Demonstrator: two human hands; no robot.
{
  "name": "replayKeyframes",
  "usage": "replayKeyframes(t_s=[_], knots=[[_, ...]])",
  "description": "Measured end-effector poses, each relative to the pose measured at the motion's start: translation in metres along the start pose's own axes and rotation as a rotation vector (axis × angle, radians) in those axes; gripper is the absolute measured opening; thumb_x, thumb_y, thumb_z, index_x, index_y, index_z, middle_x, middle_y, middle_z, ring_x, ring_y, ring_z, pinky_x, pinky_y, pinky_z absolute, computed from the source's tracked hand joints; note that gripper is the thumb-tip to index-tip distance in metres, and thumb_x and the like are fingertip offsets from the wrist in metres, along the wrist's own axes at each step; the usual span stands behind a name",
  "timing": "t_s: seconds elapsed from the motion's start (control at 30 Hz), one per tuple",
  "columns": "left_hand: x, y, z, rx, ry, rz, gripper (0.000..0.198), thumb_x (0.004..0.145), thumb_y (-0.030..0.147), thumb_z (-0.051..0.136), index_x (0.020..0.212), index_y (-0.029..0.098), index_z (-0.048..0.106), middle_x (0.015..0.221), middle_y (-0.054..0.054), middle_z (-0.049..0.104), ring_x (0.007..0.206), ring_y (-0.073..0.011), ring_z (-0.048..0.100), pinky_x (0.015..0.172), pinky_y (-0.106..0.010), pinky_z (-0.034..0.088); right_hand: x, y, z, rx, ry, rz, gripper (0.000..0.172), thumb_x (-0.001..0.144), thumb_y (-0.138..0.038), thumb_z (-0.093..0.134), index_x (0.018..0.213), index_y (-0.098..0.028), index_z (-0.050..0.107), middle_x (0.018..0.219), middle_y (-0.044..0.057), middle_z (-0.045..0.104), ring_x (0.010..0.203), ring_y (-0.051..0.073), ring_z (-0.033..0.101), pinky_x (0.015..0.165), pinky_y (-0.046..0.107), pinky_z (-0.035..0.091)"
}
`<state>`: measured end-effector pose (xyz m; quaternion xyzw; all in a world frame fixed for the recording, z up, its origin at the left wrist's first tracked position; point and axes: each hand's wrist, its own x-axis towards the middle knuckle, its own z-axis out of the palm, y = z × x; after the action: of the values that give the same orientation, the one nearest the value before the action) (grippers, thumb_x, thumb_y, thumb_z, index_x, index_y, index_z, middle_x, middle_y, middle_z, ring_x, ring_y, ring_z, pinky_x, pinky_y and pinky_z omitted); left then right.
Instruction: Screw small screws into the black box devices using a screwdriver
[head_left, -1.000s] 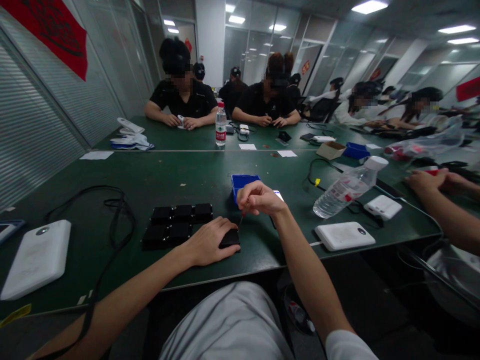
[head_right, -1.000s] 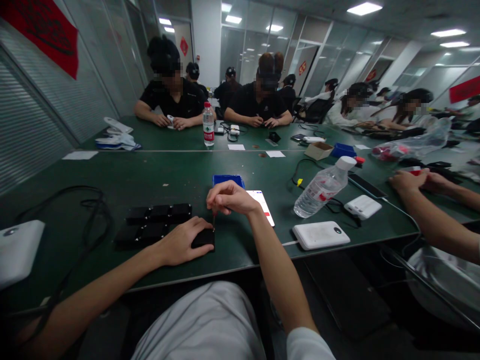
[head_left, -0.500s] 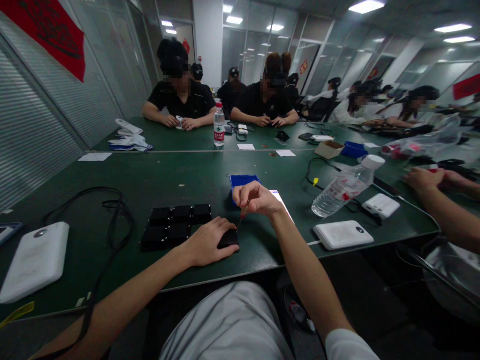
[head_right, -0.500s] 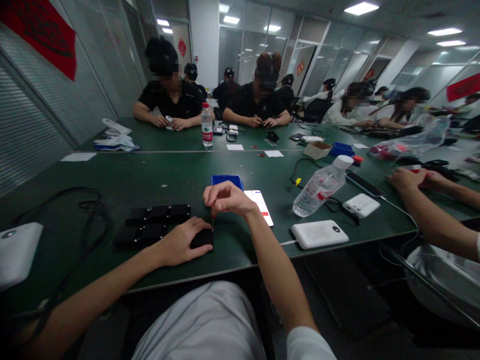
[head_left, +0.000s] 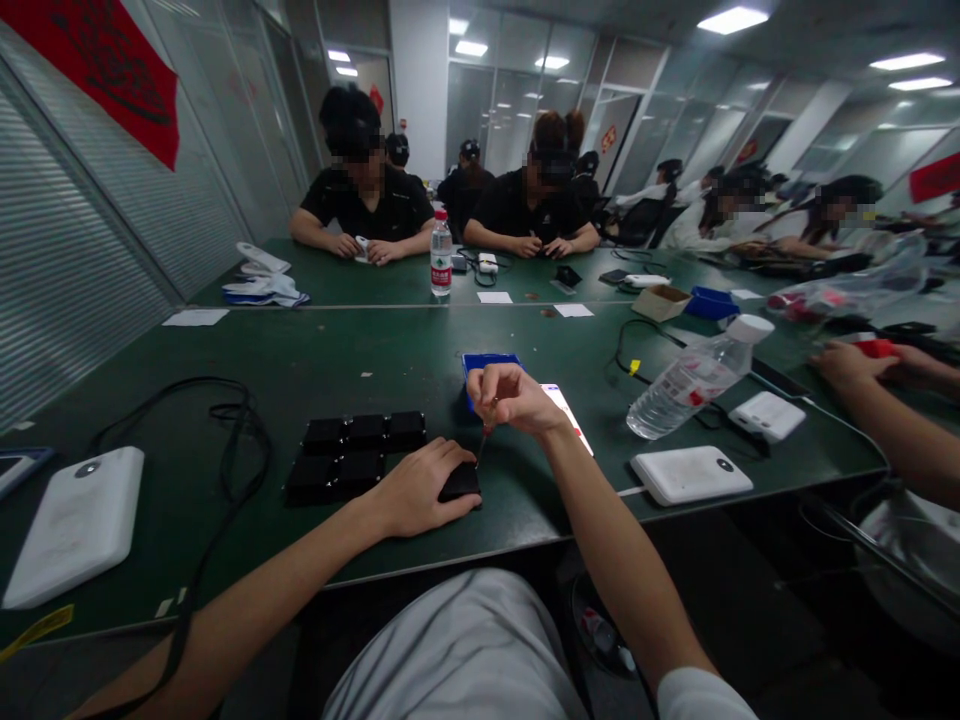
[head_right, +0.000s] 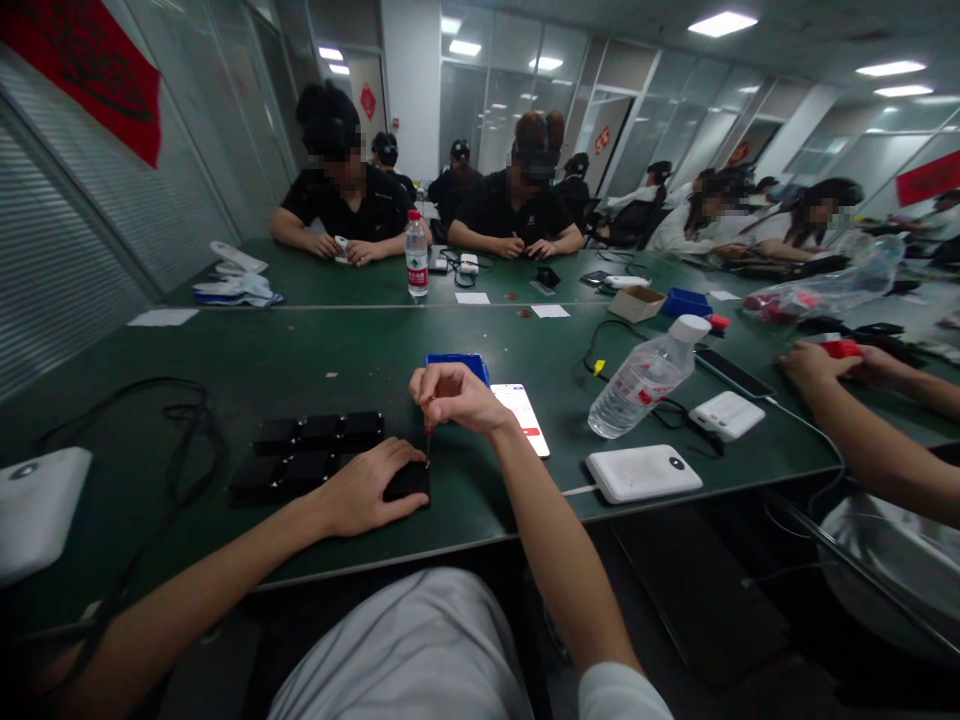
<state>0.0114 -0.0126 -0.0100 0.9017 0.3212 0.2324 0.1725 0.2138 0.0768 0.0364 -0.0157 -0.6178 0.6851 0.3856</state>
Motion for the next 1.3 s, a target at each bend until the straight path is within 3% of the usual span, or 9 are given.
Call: replayKeyframes(t_s=[0.2, 0.53, 0.7, 0.8, 0.97, 1.13, 1.3], knots=[[0.001, 0.0, -0.0005, 0.005, -0.003, -0.004, 0.035, 0.091, 0.036, 0.072, 0.117, 0.017, 0.06, 0.112, -0.01, 0.067, 0.104, -0.0284, 0.064, 0.096, -0.044, 0.054, 0.0019, 0.002, 0.0002, 0.039, 0.016, -0.043, 0.03, 0.073, -0.023, 0.092, 0.079, -0.016, 0.064, 0.083, -0.004, 0.059, 0.055, 0.004, 0.056, 0.048, 0.015, 0.048], [0.0008, -0.0003, 0.0003, 0.014, -0.013, -0.008, 0.036, 0.092, 0.036, 0.072, 0.119, 0.018, 0.059, 0.113, -0.01, 0.067, 0.106, -0.0283, 0.063, 0.098, -0.044, 0.053, -0.0041, -0.0044, -0.0009, 0.013, 0.022, 0.094, 0.027, 0.075, -0.032, 0.09, 0.083, -0.015, 0.071, 0.082, -0.002, 0.061, 0.059, 0.006, 0.062, 0.051, 0.016, 0.052], [0.0008, 0.0002, -0.0005, 0.015, -0.022, -0.015, 0.037, 0.091, 0.036, 0.072, 0.119, 0.016, 0.06, 0.113, -0.011, 0.067, 0.106, -0.0287, 0.063, 0.098, -0.045, 0.053, -0.0046, -0.0028, -0.0041, -0.021, 0.006, 0.122, 0.028, 0.079, -0.038, 0.087, 0.088, -0.015, 0.075, 0.083, -0.001, 0.062, 0.056, 0.005, 0.06, 0.042, 0.013, 0.037], [0.001, 0.0001, -0.0004, 0.012, -0.024, -0.018, 0.038, 0.091, 0.036, 0.072, 0.12, 0.015, 0.06, 0.115, -0.012, 0.067, 0.107, -0.029, 0.063, 0.099, -0.045, 0.053, -0.004, -0.0028, -0.0041, -0.027, -0.002, 0.122, 0.029, 0.083, -0.04, 0.084, 0.092, -0.014, 0.074, 0.082, -0.001, 0.065, 0.048, 0.001, 0.052, 0.039, 0.013, 0.03], [0.0008, -0.0006, -0.0004, 0.011, -0.034, -0.022, 0.038, 0.091, 0.037, 0.072, 0.12, 0.015, 0.06, 0.115, -0.012, 0.066, 0.108, -0.0297, 0.062, 0.099, -0.045, 0.052, -0.0033, -0.0057, -0.0013, -0.007, -0.028, 0.143, 0.031, 0.088, -0.04, 0.079, 0.103, -0.015, 0.069, 0.084, -0.001, 0.072, 0.04, 0.0, 0.047, 0.044, 0.014, 0.04], [0.0005, -0.0018, 0.0005, 0.012, -0.033, -0.013, 0.039, 0.092, 0.037, 0.071, 0.122, 0.015, 0.059, 0.115, -0.012, 0.067, 0.109, -0.0303, 0.062, 0.1, -0.046, 0.052, -0.0043, -0.0075, 0.0011, 0.036, -0.074, 0.238, 0.033, 0.092, -0.043, 0.075, 0.097, -0.012, 0.065, 0.085, 0.003, 0.074, 0.041, 0.003, 0.054, 0.038, 0.014, 0.037], [0.0009, -0.0022, 0.0015, 0.022, -0.04, -0.027, 0.038, 0.092, 0.038, 0.071, 0.12, 0.016, 0.06, 0.114, -0.012, 0.067, 0.108, -0.0302, 0.062, 0.099, -0.047, 0.052, -0.004, -0.0062, 0.0038, 0.07, -0.036, 0.26, 0.035, 0.092, -0.045, 0.074, 0.094, -0.011, 0.064, 0.08, 0.002, 0.072, 0.041, 0.002, 0.052, 0.037, 0.013, 0.037]])
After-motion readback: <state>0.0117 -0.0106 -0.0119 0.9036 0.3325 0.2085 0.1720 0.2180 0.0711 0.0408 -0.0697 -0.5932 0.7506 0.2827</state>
